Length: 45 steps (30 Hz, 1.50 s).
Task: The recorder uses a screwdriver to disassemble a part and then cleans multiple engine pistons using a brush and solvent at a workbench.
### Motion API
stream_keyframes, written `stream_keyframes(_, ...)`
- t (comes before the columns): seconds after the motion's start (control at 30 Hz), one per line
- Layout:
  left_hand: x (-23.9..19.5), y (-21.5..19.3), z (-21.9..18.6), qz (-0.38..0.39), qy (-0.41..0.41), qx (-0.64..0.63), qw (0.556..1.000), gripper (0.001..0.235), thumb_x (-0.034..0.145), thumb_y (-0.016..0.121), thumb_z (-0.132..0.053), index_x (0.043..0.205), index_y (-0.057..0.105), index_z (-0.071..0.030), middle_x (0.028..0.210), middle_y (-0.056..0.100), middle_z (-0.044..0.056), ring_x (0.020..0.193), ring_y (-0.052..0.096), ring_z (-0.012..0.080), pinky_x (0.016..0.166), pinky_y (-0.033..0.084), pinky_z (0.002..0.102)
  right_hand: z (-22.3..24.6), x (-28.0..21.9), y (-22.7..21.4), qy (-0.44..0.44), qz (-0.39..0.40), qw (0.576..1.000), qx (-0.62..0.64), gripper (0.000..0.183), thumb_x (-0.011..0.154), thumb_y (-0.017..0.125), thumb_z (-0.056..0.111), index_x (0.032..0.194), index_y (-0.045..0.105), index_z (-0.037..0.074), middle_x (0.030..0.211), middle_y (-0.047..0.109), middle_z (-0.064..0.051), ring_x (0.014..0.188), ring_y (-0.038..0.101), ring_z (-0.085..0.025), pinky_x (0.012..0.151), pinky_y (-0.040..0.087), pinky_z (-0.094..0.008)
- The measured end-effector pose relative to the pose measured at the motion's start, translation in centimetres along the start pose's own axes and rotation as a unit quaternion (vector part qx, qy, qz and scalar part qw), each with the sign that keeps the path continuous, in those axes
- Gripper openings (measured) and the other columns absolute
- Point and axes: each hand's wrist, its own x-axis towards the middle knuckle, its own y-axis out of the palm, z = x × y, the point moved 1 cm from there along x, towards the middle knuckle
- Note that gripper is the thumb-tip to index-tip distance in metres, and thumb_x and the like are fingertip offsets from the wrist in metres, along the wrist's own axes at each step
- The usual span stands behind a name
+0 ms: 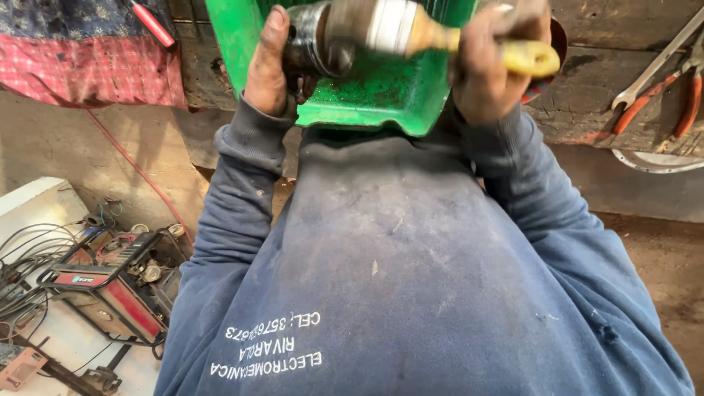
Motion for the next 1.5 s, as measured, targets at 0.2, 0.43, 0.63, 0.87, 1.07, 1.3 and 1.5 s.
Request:
stream_keyframes(0.2,-0.4,0.7,-0.3,-0.012,-0.018,-0.045,0.999,0.049,0.104,0.059,-0.060,0.112,0.067,-0.012,0.085,0.064,0.000,0.058,0.049,0.0109,0.050,0.032,0.029,-0.2,0.2,0.1,-0.044,0.036,0.994,-0.088,0.027,0.109,0.071,0.005,0.121,0.047,0.007,0.090,0.063,-0.011,0.056,0.053,-0.019,0.047,0.042,-0.033)
stream_keyframes(0.43,-0.6,0.2,0.0,0.004,0.004,-0.011,1.000,0.054,0.105,0.057,-0.064,0.105,0.065,-0.011,0.075,0.061,0.002,0.055,0.049,0.0128,0.050,0.035,0.031,0.1,0.2,0.3,-0.051,0.062,0.996,-0.045,0.024,0.111,0.072,0.002,0.115,0.048,0.006,0.083,0.061,-0.010,0.049,0.049,-0.018,0.044,0.040,-0.031)
stream_keyframes(0.63,-0.3,-1.2,0.5,-0.032,0.087,0.117,0.989,0.052,0.106,0.060,-0.058,0.123,0.062,-0.009,0.084,0.055,-0.002,0.064,0.052,0.0105,0.053,0.041,0.029,0.3,-0.2,-0.5,-0.114,0.101,0.986,-0.075,0.024,0.103,0.072,0.000,0.111,0.050,0.005,0.084,0.062,-0.014,0.053,0.050,-0.020,0.049,0.043,-0.030)
stream_keyframes(0.87,-1.0,0.5,-1.7,-0.031,0.190,0.358,0.914,0.052,0.108,0.070,-0.045,0.137,0.059,-0.003,0.095,0.069,0.008,0.082,0.062,0.0154,0.074,0.051,0.035,5.3,1.9,2.1,-0.335,0.316,0.848,-0.262,0.023,0.087,0.077,-0.003,0.093,0.056,0.002,0.075,0.065,-0.014,0.067,0.065,-0.019,0.060,0.052,-0.031)
stream_keyframes(1.07,-1.5,0.1,-1.9,0.014,0.242,0.379,0.893,0.051,0.111,0.071,-0.043,0.137,0.056,-0.001,0.109,0.074,0.012,0.092,0.073,0.0162,0.083,0.059,0.033,4.3,2.7,-0.2,-0.342,0.253,0.869,-0.254,0.021,0.086,0.075,-0.007,0.089,0.055,-0.001,0.076,0.067,-0.012,0.067,0.066,-0.016,0.060,0.051,-0.029)
stream_keyframes(1.3,-1.3,-0.5,-1.6,-0.020,0.217,0.386,0.896,0.050,0.109,0.072,-0.045,0.138,0.062,-0.006,0.099,0.075,0.011,0.084,0.071,0.0183,0.077,0.056,0.033,1.5,1.9,-2.0,-0.066,0.156,0.930,-0.324,0.019,0.109,0.079,-0.005,0.110,0.060,-0.006,0.098,0.063,-0.015,0.087,0.065,-0.019,0.076,0.054,-0.030)
stream_keyframes(1.5,-1.1,-0.6,-2.0,-0.013,0.249,0.437,0.864,0.056,0.108,0.070,-0.049,0.140,0.060,-0.004,0.106,0.075,0.013,0.076,0.064,0.0206,0.071,0.052,0.034,3.1,2.7,1.4,-0.128,0.176,0.922,-0.320,0.026,0.100,0.078,-0.001,0.099,0.053,-0.003,0.093,0.061,-0.010,0.082,0.063,-0.017,0.072,0.054,-0.027)
